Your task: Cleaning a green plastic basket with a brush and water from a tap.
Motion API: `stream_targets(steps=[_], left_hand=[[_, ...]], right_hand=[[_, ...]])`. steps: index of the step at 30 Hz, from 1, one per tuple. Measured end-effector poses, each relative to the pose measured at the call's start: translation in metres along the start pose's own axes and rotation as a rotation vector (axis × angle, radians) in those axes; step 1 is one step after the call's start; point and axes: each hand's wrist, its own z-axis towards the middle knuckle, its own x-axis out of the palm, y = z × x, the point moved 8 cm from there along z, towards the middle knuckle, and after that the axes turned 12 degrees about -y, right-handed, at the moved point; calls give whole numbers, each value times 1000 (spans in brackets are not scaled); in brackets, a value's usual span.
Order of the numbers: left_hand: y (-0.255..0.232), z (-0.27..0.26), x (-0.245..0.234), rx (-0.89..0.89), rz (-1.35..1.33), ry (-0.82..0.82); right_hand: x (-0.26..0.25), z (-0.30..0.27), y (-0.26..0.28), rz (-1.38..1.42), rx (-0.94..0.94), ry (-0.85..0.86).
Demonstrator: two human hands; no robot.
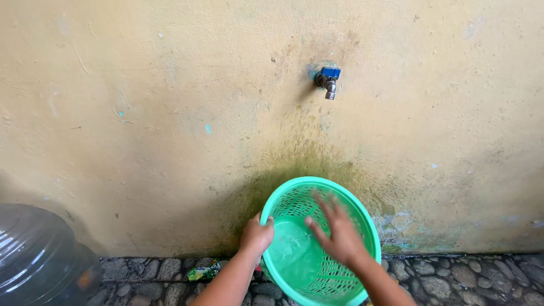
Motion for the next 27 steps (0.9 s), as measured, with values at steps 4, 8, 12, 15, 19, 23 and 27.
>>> stream_targets(steps=[4,8,12,15,19,23,27], left_hand=[[-17,-3,-5,-134,16,-29],[-12,5,0,-235,73,-27],[-11,3,-4,-35,162,33],[-10,0,-16,155,26,19],[37,9,-26,168,93,-2],[85,17,-43,-34,123,-30],[124,33,-17,-130,-145,62]], right_hand=[[50,-59,24,279,85,576],[69,-81,39,190,-108,755],[64,-85,24,-8,-77,420],[52,-82,-9,505,9,166],[61,-102,-108,670,691,139],[82,-142,-170,1037,1089,-34],[100,-169,-192,1284,1264,-75]])
